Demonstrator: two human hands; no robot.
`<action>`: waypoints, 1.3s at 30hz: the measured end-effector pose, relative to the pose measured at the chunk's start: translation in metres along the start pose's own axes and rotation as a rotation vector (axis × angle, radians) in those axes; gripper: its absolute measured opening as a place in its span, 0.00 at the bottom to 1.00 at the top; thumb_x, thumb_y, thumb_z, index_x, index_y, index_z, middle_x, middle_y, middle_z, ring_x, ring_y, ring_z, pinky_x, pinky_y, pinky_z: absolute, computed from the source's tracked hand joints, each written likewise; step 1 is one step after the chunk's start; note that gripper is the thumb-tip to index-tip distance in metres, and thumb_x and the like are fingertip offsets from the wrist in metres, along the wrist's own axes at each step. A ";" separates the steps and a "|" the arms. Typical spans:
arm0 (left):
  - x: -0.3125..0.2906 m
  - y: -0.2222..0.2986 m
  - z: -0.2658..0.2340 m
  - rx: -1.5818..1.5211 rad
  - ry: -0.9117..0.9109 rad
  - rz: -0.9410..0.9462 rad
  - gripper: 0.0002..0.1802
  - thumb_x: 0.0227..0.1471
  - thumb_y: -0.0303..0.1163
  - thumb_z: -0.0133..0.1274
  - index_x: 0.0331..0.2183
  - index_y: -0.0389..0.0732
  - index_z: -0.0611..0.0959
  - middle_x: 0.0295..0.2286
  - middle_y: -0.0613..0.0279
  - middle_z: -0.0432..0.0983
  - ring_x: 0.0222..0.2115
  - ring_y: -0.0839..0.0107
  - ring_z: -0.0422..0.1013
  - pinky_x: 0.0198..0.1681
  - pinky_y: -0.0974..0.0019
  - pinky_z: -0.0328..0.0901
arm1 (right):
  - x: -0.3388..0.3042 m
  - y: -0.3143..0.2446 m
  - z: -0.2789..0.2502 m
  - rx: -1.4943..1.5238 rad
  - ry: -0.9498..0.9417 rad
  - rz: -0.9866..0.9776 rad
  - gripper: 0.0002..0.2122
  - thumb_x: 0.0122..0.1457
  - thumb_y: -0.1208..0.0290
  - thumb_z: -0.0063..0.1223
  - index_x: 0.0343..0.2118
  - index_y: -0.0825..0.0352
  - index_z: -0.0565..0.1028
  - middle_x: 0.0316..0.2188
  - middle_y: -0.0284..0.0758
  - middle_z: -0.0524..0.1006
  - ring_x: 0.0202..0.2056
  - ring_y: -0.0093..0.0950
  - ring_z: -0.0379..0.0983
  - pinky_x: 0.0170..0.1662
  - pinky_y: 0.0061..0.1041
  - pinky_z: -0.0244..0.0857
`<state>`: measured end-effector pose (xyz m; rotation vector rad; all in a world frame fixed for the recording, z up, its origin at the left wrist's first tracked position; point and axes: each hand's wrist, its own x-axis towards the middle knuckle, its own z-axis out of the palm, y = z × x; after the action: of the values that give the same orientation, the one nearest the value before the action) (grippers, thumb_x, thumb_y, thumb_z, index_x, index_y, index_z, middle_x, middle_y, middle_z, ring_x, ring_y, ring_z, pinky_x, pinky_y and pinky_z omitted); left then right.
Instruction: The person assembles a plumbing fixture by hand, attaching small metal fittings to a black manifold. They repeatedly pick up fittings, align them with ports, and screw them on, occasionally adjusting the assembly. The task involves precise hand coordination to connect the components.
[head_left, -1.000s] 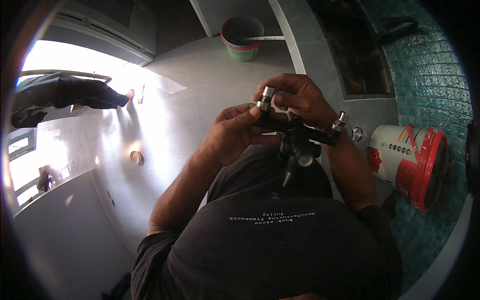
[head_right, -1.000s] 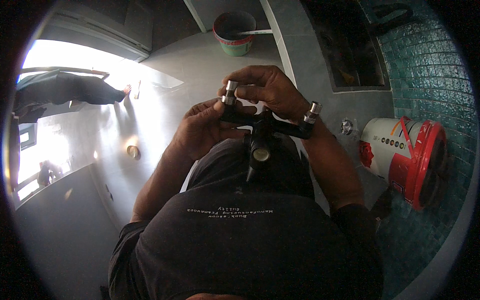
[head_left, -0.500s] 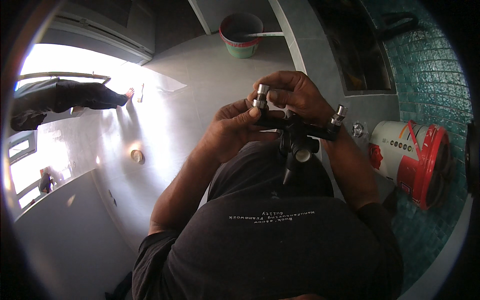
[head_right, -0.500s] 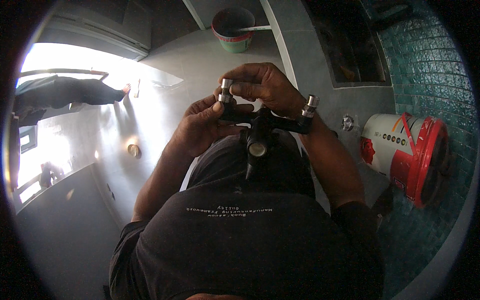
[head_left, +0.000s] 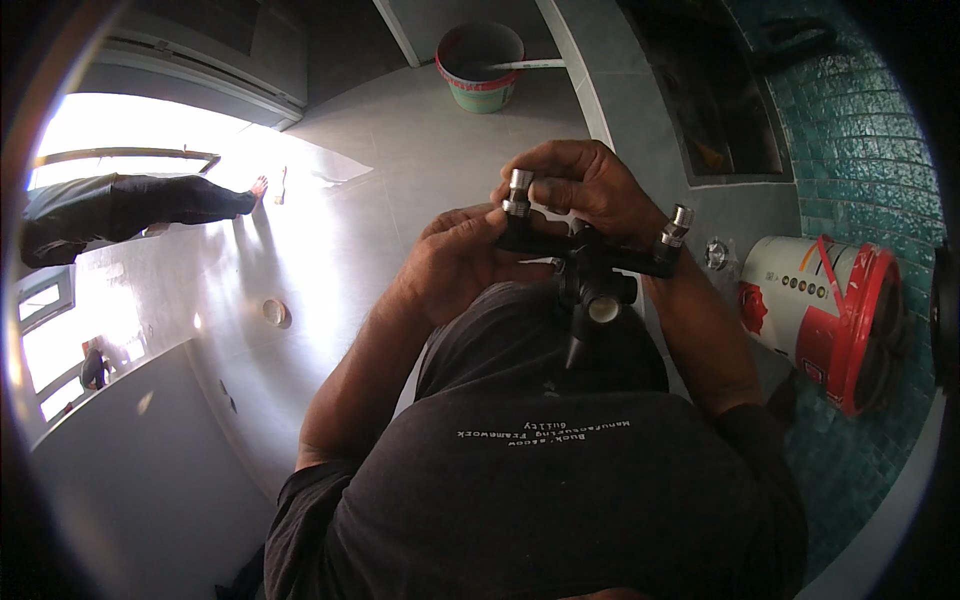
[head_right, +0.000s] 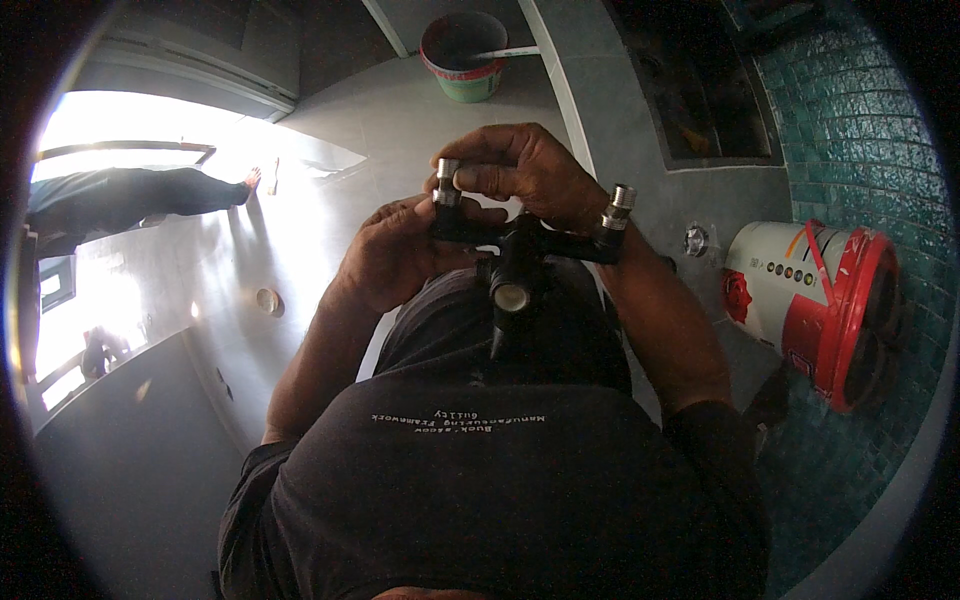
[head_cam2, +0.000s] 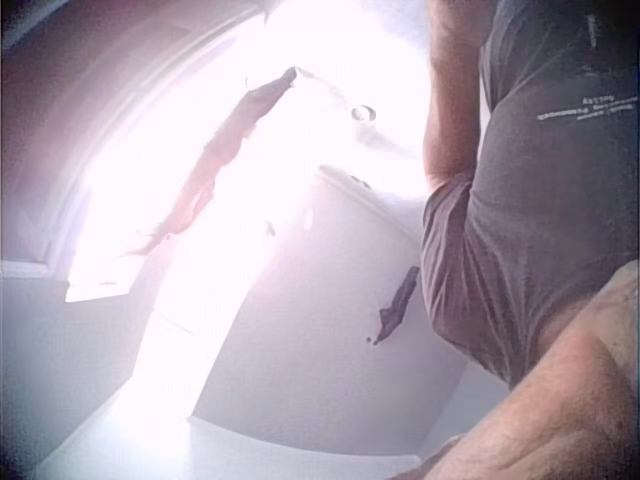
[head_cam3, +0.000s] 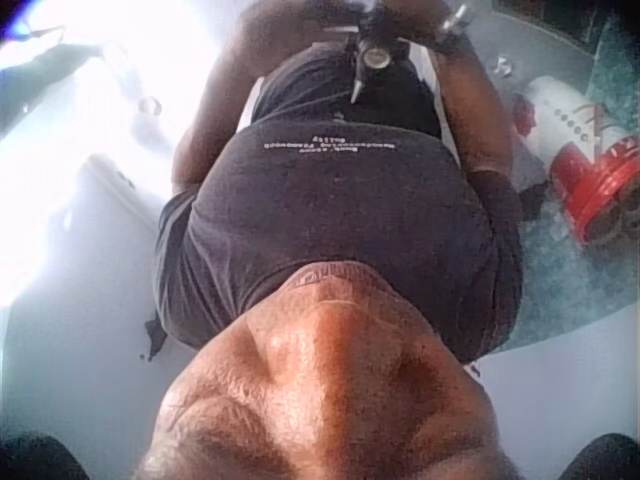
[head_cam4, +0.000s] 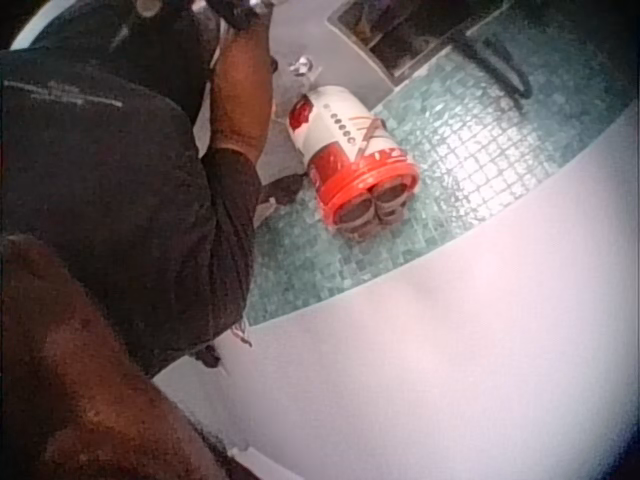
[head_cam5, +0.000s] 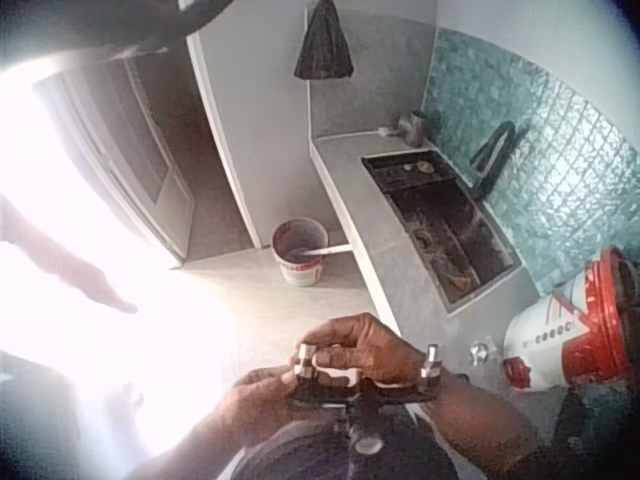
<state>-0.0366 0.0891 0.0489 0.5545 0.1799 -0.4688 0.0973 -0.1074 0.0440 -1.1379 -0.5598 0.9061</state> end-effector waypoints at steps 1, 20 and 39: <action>0.000 -0.001 -0.001 0.054 0.032 0.019 0.27 0.65 0.40 0.55 0.55 0.29 0.74 0.50 0.38 0.77 0.54 0.48 0.75 0.59 0.43 0.71 | 0.000 0.001 0.000 0.009 0.000 -0.008 0.14 0.64 0.75 0.61 0.52 0.67 0.80 0.45 0.39 0.85 0.48 0.31 0.82 0.55 0.35 0.75; -0.002 0.005 0.008 0.037 0.042 0.008 0.29 0.64 0.43 0.57 0.52 0.23 0.76 0.47 0.39 0.79 0.51 0.51 0.77 0.56 0.46 0.72 | 0.005 0.008 0.000 -0.024 -0.026 0.000 0.14 0.64 0.69 0.63 0.52 0.66 0.81 0.42 0.36 0.85 0.40 0.23 0.81 0.40 0.25 0.74; 0.001 0.020 0.016 0.107 0.124 -0.045 0.29 0.63 0.46 0.58 0.51 0.29 0.76 0.48 0.38 0.78 0.51 0.51 0.78 0.55 0.46 0.73 | 0.016 0.007 -0.002 -0.037 -0.035 0.038 0.14 0.65 0.68 0.63 0.51 0.66 0.80 0.43 0.35 0.85 0.44 0.24 0.81 0.48 0.28 0.73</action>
<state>-0.0256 0.0950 0.0711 0.6864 0.2877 -0.4899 0.1056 -0.0945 0.0361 -1.1711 -0.5865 0.9535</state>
